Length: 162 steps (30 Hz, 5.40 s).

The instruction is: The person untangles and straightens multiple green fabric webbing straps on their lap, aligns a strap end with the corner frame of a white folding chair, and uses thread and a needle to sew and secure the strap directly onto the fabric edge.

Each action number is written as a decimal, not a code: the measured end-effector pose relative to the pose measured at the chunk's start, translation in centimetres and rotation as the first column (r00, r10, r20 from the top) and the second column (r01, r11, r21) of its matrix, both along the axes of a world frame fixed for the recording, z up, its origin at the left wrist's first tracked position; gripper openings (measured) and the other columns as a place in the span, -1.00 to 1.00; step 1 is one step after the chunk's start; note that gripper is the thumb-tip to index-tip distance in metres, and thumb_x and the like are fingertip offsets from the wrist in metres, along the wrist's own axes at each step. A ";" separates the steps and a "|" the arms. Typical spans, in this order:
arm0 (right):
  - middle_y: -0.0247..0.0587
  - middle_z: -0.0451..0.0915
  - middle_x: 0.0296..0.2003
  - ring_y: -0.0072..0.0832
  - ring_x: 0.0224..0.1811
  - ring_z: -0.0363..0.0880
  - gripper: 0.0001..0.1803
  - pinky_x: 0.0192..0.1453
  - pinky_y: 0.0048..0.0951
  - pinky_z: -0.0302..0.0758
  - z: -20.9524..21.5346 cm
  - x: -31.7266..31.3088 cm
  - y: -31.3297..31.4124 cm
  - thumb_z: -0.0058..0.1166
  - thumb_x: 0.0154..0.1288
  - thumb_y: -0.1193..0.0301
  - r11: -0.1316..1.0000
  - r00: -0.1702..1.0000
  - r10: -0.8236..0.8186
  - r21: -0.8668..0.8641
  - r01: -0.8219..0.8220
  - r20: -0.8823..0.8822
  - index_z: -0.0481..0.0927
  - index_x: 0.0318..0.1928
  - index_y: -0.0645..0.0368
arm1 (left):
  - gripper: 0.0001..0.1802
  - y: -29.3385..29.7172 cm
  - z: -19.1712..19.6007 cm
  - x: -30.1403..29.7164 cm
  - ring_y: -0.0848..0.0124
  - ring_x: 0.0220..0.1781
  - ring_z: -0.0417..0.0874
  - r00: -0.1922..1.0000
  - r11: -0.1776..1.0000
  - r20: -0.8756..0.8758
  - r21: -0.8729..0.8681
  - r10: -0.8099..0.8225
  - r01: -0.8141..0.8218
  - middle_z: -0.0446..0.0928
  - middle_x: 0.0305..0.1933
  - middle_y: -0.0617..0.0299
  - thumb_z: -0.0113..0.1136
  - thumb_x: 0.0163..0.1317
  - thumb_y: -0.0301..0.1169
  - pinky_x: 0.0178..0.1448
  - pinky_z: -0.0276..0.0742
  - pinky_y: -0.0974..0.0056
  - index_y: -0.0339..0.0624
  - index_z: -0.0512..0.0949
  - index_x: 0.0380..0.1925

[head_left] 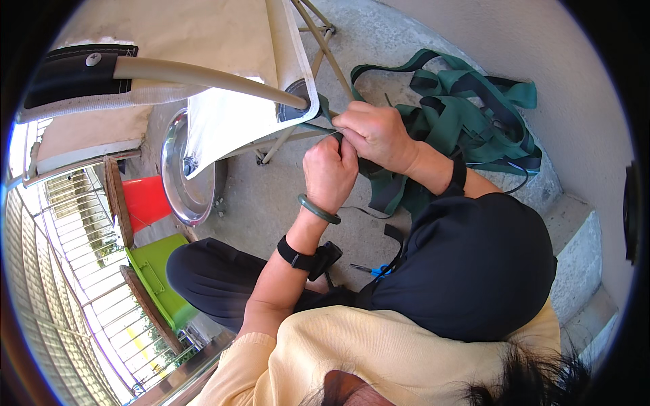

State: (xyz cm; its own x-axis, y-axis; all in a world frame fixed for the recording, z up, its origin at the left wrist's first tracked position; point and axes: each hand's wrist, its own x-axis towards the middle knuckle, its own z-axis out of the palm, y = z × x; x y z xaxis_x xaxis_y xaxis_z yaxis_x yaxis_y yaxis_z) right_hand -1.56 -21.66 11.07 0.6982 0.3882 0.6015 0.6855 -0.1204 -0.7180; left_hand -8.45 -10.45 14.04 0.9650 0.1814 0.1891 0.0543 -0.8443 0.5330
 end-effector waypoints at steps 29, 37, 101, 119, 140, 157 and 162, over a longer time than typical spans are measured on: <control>-0.48 0.40 -0.64 -0.81 -0.58 0.28 -0.96 -0.53 -0.68 0.27 -0.5 -0.4 -0.6 0.05 0.08 0.63 0.967 0.756 0.251 0.195 -0.165 -0.605 0.50 -0.40 0.32 | -0.75 1.5 -2.5 -2.0 0.36 -0.24 0.59 0.931 0.120 -0.214 -0.975 -0.294 -0.186 0.52 -0.19 0.19 0.07 0.22 -0.46 -0.16 0.51 0.32 -0.22 0.38 -0.11; -0.51 0.31 -0.71 -0.83 -0.62 0.18 -0.95 -0.59 -0.66 0.18 -0.6 -0.5 -0.3 0.06 0.10 0.62 0.971 0.817 0.223 0.193 -0.139 -0.532 0.46 -0.45 0.28 | -0.59 2.6 -3.8 -1.5 0.38 0.02 0.45 0.957 -0.246 -0.073 -0.958 -0.282 -0.146 0.43 0.00 0.27 0.10 0.21 -0.35 0.05 0.40 0.20 -0.09 0.32 0.06; -0.65 0.21 -0.66 -0.85 -0.73 0.02 -0.81 -0.68 -0.74 -0.08 -4.7 -1.7 -2.1 -0.03 0.31 0.26 0.918 -0.051 0.391 0.394 -0.052 -0.919 0.51 -0.37 0.08 | -0.77 2.3 -4.8 -0.6 0.38 -0.06 0.54 0.972 -0.210 -0.118 -0.964 -0.204 -0.161 0.54 -0.14 0.15 0.04 0.22 -0.51 0.10 0.43 0.33 -0.26 0.45 -0.10; -0.26 0.60 -0.34 -0.65 -0.28 0.49 -0.67 -0.16 -0.55 0.43 0.4 10.5 5.7 0.02 0.18 0.57 0.902 0.738 0.422 0.166 -0.398 -0.527 0.46 0.00 0.23 | -0.72 5.3 -2.9 -2.8 0.47 -0.43 0.21 0.925 -0.144 -0.151 -0.966 -0.349 -0.212 0.24 -0.53 0.34 0.09 0.19 -0.18 -0.30 0.19 0.37 -0.10 0.32 -0.49; -0.01 0.58 -0.20 -0.25 -0.23 0.59 -0.70 -0.25 -0.40 0.50 -0.6 12.9 7.9 0.09 0.11 0.43 0.931 0.965 0.140 -0.303 -0.204 -0.219 0.51 -0.11 0.20 | -0.58 10.6 0.1 6.8 0.44 -0.01 0.46 0.982 -0.019 0.184 -0.983 0.050 0.185 0.45 -0.04 0.41 -0.15 0.29 0.03 0.13 0.40 0.25 0.09 0.37 0.01; -0.20 0.45 -0.51 -0.17 -0.47 0.47 -0.81 -0.44 -0.25 0.40 -0.2 6.5 0.0 0.09 -0.04 0.47 0.981 0.983 -0.165 -0.089 0.172 0.083 0.47 -0.33 0.06 | -0.76 13.8 -1.4 3.4 0.34 -0.15 0.59 0.987 0.105 -0.157 -0.982 -0.027 -0.154 0.55 -0.18 0.21 0.14 0.19 -0.28 -0.04 0.55 0.21 -0.16 0.50 -0.21; -0.50 0.31 -0.63 -0.69 -0.69 0.17 -0.75 -0.60 -0.60 0.17 -1.7 7.7 -1.7 0.14 0.06 0.47 0.985 0.830 0.168 0.055 -0.164 -0.532 0.50 -0.19 0.18 | -0.71 13.8 -1.5 3.8 0.33 -0.16 0.59 0.991 0.090 -0.134 -0.987 -0.027 -0.131 0.55 -0.18 0.21 0.17 0.16 -0.24 -0.05 0.56 0.21 -0.19 0.49 -0.21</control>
State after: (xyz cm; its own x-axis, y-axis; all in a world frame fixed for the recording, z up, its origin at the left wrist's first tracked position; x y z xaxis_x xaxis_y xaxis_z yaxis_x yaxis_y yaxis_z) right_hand 6.14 -23.33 9.40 0.8364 0.5248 0.1582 0.2060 -0.0335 -0.9780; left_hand -4.62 3.32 12.55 0.9395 0.1781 -0.2925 0.1855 0.4531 0.8719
